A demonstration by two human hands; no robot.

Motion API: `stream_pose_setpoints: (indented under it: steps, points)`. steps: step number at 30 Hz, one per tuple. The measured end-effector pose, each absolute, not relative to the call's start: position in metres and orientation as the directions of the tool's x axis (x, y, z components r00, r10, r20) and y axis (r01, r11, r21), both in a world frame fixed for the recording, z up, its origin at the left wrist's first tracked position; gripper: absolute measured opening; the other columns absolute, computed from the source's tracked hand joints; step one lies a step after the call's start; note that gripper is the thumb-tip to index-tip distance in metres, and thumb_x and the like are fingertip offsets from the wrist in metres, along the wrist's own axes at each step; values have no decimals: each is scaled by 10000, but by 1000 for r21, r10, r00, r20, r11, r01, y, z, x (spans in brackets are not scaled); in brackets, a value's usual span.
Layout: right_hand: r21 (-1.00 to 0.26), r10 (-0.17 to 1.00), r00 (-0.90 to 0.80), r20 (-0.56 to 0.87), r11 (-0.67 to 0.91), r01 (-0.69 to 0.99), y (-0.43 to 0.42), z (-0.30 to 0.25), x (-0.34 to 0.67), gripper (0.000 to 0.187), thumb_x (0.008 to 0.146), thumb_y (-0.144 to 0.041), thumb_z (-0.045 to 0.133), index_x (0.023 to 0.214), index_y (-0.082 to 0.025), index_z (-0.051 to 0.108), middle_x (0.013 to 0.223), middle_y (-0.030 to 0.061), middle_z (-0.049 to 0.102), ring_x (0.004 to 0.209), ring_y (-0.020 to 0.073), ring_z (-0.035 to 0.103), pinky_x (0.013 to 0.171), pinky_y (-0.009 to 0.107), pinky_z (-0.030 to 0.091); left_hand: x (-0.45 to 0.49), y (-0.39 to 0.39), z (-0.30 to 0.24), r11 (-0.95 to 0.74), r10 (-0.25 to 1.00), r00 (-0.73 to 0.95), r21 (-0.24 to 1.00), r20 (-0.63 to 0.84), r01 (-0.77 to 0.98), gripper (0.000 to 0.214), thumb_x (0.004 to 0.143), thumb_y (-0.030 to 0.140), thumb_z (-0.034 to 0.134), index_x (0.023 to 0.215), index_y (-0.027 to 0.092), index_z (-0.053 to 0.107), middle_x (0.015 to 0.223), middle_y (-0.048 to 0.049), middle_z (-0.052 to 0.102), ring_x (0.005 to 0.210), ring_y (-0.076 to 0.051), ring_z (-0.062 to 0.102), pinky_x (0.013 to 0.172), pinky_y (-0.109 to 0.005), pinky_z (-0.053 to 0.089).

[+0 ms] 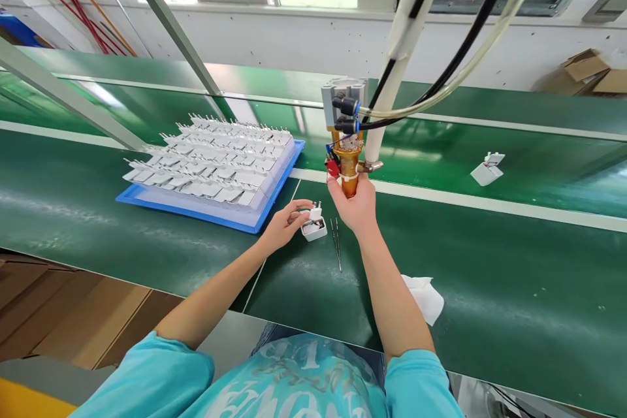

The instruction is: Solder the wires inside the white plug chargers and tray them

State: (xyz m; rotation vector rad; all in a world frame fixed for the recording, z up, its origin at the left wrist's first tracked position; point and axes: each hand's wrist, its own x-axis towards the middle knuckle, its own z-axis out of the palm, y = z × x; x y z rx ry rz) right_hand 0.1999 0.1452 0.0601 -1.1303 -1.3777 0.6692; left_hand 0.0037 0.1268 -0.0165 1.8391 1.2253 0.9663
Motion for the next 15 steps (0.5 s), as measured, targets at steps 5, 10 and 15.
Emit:
stream_pose_setpoints:
  steps: [5,10,15]
  points:
    - [-910,914,92,396,377,172,141,58,198,238,790,-408,615,852,-213,495,677,-24,567,496,107,459,500,272,384,1,116,-21,-428,902,325,689,284,585,309,953,426,453,1024,207,659,1119,-91,703,1060,-229,653,882,-345,526]
    - [-912,918,45,394,384,145,129,66,187,247,795,-427,626,826,-213,508,586,-57,519,466,97,446,496,267,385,13,112,-32,-445,893,395,543,215,712,362,746,514,720,841,189,592,899,-76,683,885,-258,655,753,-359,533]
    - [-924,937,31,347,336,186,114,79,173,313,731,-449,709,718,-217,499,512,-69,468,478,102,459,514,267,402,19,102,-31,-447,889,414,565,195,694,277,838,451,627,938,195,588,820,-43,665,755,-215,645,664,-311,505]
